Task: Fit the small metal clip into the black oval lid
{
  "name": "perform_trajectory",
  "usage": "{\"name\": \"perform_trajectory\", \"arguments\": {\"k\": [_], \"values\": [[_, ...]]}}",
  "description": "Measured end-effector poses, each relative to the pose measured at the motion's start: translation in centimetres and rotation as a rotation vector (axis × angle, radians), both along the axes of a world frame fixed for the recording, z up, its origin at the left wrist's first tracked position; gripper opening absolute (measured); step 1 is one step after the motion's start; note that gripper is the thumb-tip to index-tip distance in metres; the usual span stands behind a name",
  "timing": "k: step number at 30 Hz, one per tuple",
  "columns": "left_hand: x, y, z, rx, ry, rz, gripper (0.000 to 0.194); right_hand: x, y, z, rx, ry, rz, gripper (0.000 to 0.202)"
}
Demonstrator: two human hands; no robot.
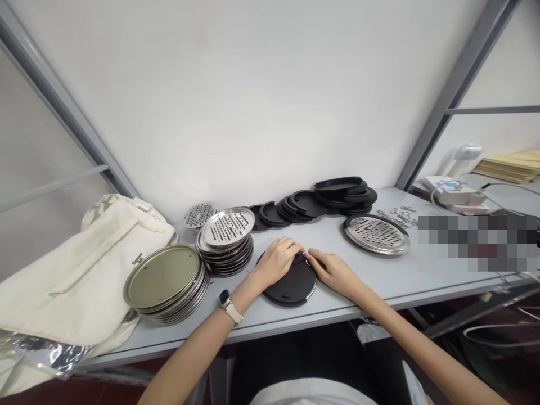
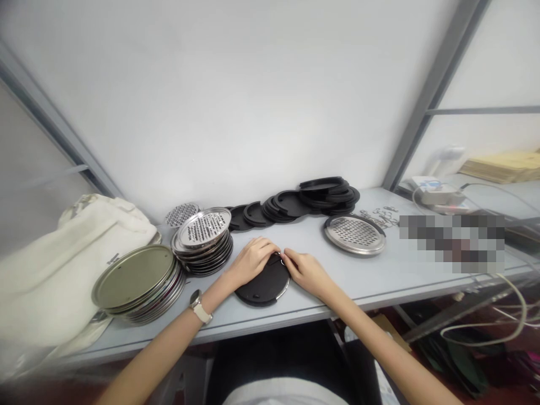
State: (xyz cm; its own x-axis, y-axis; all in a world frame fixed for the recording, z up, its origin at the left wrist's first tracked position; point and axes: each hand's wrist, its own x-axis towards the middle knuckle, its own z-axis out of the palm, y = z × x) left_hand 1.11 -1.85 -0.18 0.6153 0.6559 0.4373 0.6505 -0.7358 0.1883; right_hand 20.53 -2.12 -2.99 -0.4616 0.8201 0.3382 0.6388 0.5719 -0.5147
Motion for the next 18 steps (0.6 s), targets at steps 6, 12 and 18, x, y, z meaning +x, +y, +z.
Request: {"name": "perform_trajectory", "arguments": {"k": [6, 12, 18], "values": [[0.0, -0.16, 0.27, 0.008, -0.003, 0.016, 0.021, -0.18, -0.27, 0.13, -0.043, 0.04, -0.022, 0.025], [0.07, -0.51, 0.76, 0.044, -0.002, -0.01, 0.021, -0.21, -0.43, 0.31, -0.068, 0.085, -0.022, 0.019], [0.08, -0.59, 0.67, 0.1, 0.004, -0.055, 0.022, -0.16, -0.48, 0.48, -0.078, 0.084, 0.038, 0.019]]}}
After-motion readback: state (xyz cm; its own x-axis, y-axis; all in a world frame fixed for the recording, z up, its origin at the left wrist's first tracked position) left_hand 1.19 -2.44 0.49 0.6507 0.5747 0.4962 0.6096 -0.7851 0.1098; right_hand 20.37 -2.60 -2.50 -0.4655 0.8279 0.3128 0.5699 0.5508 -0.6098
